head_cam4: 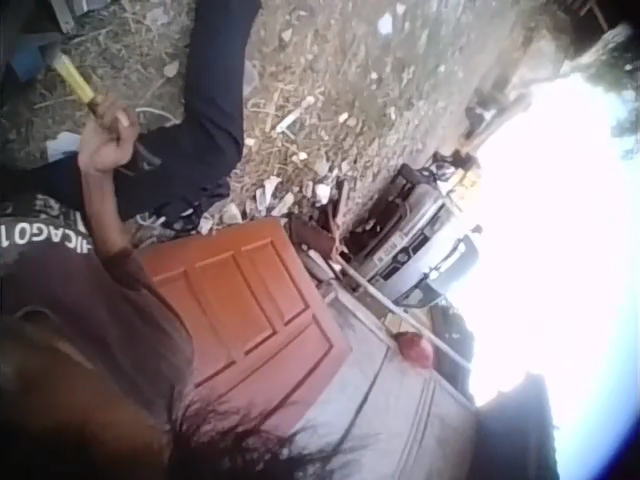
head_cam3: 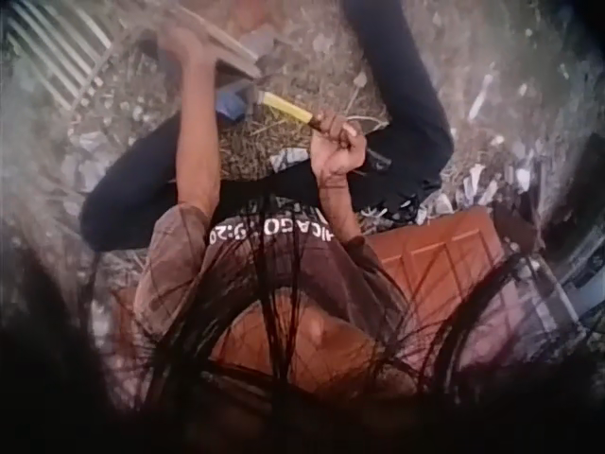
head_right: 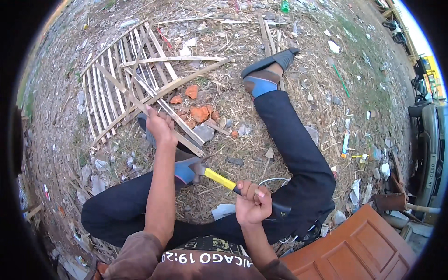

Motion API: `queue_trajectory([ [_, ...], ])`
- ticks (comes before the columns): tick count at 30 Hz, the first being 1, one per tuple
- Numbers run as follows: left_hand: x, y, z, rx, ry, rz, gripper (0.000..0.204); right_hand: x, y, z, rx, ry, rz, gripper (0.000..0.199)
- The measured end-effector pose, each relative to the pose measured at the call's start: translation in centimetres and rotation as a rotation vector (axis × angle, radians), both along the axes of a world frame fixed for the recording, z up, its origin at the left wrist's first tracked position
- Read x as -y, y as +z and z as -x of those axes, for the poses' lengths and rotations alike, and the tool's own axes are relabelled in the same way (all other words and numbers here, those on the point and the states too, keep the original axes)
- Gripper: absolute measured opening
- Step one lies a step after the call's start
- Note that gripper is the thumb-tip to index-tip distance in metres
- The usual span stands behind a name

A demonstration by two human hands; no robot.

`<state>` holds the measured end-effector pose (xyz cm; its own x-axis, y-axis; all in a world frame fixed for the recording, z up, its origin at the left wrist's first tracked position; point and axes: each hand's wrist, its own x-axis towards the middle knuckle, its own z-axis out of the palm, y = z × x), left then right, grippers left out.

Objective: The person constructs a star-shaped structure by assembling thin bamboo strips, securing joints with a hammer and small nails, and checking the alignment of the components.

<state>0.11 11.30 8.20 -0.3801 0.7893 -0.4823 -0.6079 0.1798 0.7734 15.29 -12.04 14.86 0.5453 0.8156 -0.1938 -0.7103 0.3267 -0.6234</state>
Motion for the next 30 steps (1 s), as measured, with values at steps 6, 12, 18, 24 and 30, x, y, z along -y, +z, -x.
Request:
queue_trajectory([
  [6,-3.3,1.6,4.0,-0.211,0.293,-0.268,0.041,3.7,1.2,-3.8,-0.168,-0.127,-0.035,0.036],
  [12,-2.5,3.2,4.3,-0.215,0.051,-0.322,0.041,5.3,-0.1,-7.5,0.095,-0.222,0.07,0.035],
  [18,-3.0,5.8,8.0,-0.195,0.109,-0.393,0.035,3.7,1.0,-8.6,0.053,-0.117,-0.026,0.037],
  [24,-6.6,8.1,14.9,-0.403,0.097,-0.39,0.032,2.4,1.3,-9.4,0.17,0.038,-0.029,0.037],
  [30,-8.5,6.7,34.7,-1.325,-0.077,-0.277,0.025,0.2,1.2,-7.6,0.163,0.146,-0.058,0.036],
])
